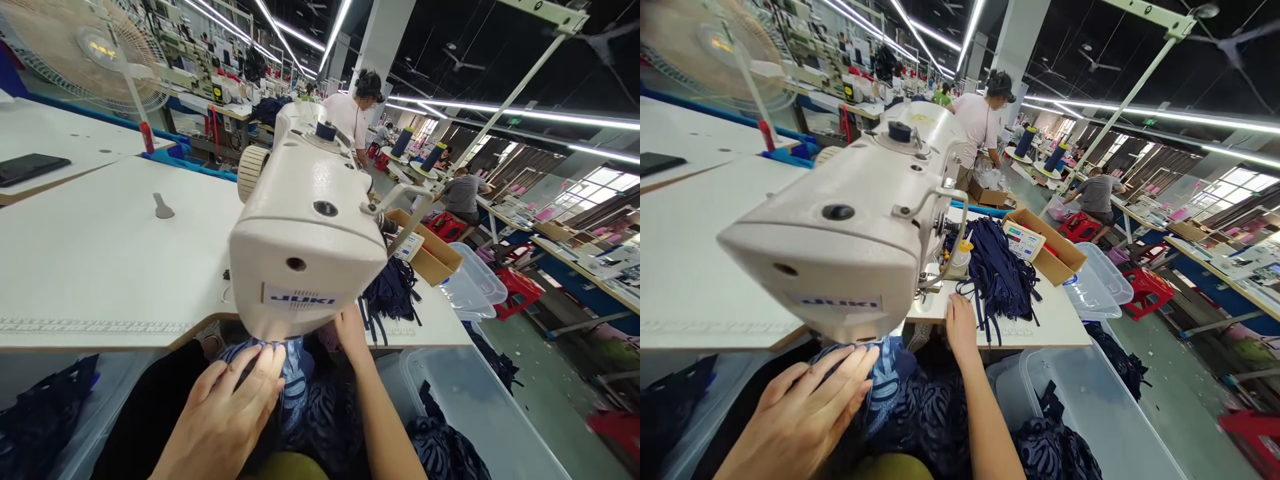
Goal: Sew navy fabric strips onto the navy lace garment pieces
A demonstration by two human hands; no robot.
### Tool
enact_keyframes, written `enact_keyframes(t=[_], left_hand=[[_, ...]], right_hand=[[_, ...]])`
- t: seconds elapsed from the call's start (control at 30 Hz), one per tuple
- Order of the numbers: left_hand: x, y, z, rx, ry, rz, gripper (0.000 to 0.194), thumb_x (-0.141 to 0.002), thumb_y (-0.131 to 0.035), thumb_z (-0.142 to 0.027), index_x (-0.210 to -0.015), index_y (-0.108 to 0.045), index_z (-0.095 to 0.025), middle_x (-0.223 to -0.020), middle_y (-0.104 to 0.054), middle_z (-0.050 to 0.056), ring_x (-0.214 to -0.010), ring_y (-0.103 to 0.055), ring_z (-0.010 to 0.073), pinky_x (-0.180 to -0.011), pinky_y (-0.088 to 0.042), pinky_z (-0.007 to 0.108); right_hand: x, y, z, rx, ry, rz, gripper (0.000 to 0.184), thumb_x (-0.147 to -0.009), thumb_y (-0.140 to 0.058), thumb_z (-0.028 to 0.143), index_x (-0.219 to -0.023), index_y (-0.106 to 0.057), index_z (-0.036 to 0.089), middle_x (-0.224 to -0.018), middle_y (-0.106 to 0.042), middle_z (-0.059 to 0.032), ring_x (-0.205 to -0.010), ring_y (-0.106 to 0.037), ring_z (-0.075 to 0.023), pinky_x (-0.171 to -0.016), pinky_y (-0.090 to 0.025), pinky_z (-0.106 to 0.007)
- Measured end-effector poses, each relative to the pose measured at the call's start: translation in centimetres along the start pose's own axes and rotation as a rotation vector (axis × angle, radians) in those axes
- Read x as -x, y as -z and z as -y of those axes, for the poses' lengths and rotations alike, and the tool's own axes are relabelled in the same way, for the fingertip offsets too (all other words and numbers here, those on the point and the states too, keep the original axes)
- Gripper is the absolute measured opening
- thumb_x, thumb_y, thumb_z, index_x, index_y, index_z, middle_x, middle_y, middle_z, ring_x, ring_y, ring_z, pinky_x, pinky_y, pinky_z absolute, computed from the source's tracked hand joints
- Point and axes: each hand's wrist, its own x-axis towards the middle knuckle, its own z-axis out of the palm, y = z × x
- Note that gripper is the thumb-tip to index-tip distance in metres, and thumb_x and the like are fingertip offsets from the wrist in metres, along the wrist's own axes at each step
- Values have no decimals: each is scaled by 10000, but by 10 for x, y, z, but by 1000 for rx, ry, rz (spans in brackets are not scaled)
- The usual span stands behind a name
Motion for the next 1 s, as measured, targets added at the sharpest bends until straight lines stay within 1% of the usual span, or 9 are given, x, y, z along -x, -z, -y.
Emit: enact_keyframes(t=[0.07,0.13,0.27,0.43,0.57,0.73,0.87,0.93,1.0], left_hand=[[-1,2,-1,11,-13,5,346,-965,-404,-381,-1169,-609,-191,-1113,-707,3,-954,-641,211,-825,-367,382],[1,1,-4,40,41,7,480,-947,-365,-525,-1167,-609,-175,-1111,-706,37,-979,-634,241,-851,-365,401],[8,-5,-13,61,88,27,695,-884,-297,-686,-1231,-566,-147,-1176,-671,94,-1062,-597,291,-914,-346,444],[10,-3,-17,20,64,109,548,-930,-370,-507,-1296,-517,-126,-1254,-623,123,-1119,-571,290,-914,-348,434],[13,0,-17,45,83,171,477,-930,-349,-450,-1316,-516,-226,-1293,-599,107,-1191,-532,293,-930,-331,448],[20,0,-11,98,90,108,411,-933,-347,-298,-1299,-532,-269,-1290,-607,87,-1173,-555,242,-952,-317,416],[31,4,-1,144,166,53,471,-932,-331,-201,-1373,-435,-327,-1334,-578,33,-1158,-567,192,-1007,-285,391],[38,8,6,126,200,53,497,-932,-336,-192,-1405,-383,-335,-1365,-549,15,-1164,-562,183,-1040,-262,383],[45,12,17,77,194,63,525,-920,-352,-187,-1428,-346,-316,-1398,-515,18,-1173,-555,187,-1059,-257,377]], right_hand=[[9,6,14,-66,11,58,327,-966,-323,252,-1034,-625,147,-1002,-673,-109,-961,-607,-198,-851,-466,-322],[23,11,33,-179,43,193,373,-1000,-286,335,-1020,-629,191,-889,-674,-40,-862,-617,-157,-784,-480,-260],[43,17,56,-448,48,485,409,-996,-291,453,-988,-609,197,-863,-601,-15,-818,-560,-141,-750,-450,-245],[40,34,45,-538,7,590,413,-907,-464,542,-738,-563,178,-715,-483,23,-684,-459,-122,-650,-383,-228],[35,74,31,-458,-63,587,269,-885,-554,431,-773,-570,187,-734,-502,22,-704,-465,-125,-672,-369,-229],[46,115,32,-221,-9,497,143,-850,-630,321,-791,-567,207,-882,-538,3,-850,-496,-151,-778,-361,-246],[60,117,43,-109,-87,467,313,-853,-622,395,-669,-467,195,-687,-477,36,-678,-462,-125,-635,-332,-234],[64,110,49,-134,-176,548,369,-863,-595,447,-644,-439,194,-568,-444,55,-561,-440,-108,-566,-307,-233],[65,98,56,-313,-278,648,348,-871,-575,460,-679,-449,197,-534,-483,58,-520,-472,-107,-550,-331,-230]])
